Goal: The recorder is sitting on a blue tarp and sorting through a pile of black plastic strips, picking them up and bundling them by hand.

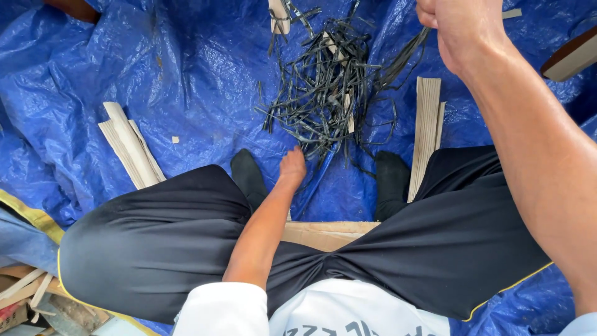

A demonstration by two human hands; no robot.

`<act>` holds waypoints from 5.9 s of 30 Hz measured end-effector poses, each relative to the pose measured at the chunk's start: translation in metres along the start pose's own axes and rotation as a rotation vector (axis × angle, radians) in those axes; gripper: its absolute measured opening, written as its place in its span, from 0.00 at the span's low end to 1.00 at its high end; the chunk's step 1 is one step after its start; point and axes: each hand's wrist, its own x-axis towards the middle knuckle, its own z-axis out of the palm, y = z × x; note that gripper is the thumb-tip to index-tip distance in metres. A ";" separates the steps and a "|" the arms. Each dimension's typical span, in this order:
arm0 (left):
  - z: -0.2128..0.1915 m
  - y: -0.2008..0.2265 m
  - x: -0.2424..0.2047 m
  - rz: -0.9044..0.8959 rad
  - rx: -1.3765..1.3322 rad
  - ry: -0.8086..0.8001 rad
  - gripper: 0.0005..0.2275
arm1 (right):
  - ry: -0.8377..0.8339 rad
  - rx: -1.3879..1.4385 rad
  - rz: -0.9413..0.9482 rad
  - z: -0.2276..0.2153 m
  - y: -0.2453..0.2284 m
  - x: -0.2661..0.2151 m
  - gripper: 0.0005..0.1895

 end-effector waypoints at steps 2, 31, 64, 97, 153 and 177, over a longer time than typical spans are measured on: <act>-0.062 0.036 -0.011 0.011 -0.288 -0.044 0.22 | 0.028 -0.044 0.023 -0.002 0.002 -0.002 0.24; -0.144 -0.004 0.022 -0.175 -0.480 0.318 0.13 | 0.032 -0.206 0.101 0.046 -0.036 -0.010 0.16; -0.525 0.121 -0.135 1.043 -0.555 0.275 0.06 | -0.318 -0.453 -0.121 0.104 -0.058 -0.025 0.08; -0.522 0.128 -0.119 1.090 -1.103 0.212 0.08 | -0.194 -0.413 -0.146 0.109 -0.069 -0.016 0.08; -0.519 0.139 -0.069 0.979 -0.930 0.211 0.07 | -0.067 -0.467 -0.315 0.100 -0.061 -0.002 0.18; -0.289 0.036 0.053 0.326 0.013 0.069 0.06 | -0.038 -0.181 -0.086 0.087 -0.059 0.003 0.13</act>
